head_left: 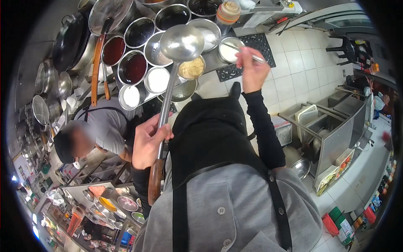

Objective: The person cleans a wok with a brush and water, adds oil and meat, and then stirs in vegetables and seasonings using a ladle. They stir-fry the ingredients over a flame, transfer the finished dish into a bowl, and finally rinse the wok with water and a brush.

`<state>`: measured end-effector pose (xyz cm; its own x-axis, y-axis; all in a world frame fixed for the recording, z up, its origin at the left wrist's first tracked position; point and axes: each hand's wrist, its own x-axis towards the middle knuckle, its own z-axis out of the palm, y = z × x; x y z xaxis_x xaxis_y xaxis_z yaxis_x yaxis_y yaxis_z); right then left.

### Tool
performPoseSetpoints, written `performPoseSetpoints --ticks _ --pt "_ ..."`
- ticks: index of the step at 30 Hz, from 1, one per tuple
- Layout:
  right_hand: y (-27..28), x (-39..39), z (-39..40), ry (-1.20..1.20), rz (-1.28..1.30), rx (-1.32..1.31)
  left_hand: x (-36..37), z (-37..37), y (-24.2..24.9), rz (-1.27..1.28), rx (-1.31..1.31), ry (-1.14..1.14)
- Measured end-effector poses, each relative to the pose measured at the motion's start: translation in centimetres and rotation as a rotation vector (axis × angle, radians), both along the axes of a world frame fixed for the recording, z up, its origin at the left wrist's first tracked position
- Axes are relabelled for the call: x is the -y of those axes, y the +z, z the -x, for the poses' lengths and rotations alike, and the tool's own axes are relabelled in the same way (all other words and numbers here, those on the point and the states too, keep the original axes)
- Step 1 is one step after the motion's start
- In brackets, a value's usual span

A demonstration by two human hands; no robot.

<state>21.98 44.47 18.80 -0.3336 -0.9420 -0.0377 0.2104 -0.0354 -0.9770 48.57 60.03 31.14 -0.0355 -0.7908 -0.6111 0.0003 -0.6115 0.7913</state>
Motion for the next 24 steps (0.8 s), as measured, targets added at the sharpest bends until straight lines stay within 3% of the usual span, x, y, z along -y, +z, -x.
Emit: performPoseSetpoints --ticks 1,5,10,14,24 --pt "0.7 -0.4 -0.9 0.082 0.018 -0.109 0.2 0.0 0.0 -0.001 -0.001 -0.007" --pt "-0.1 -2.2 -0.7 0.005 0.039 -0.219 0.1 -0.3 -0.3 0.015 0.003 0.013" --pt "-7.3 -3.4 -3.5 0.215 -0.183 -0.06 -0.7 -0.8 -0.3 0.06 0.035 0.084" --pt "-11.4 -2.0 -5.1 0.187 -0.172 -0.101 -0.8 -0.8 1.2 0.049 0.085 0.109" --pt "-13.6 -0.8 -5.9 0.054 -0.186 0.155 -0.6 -2.0 0.9 0.007 0.09 0.108"
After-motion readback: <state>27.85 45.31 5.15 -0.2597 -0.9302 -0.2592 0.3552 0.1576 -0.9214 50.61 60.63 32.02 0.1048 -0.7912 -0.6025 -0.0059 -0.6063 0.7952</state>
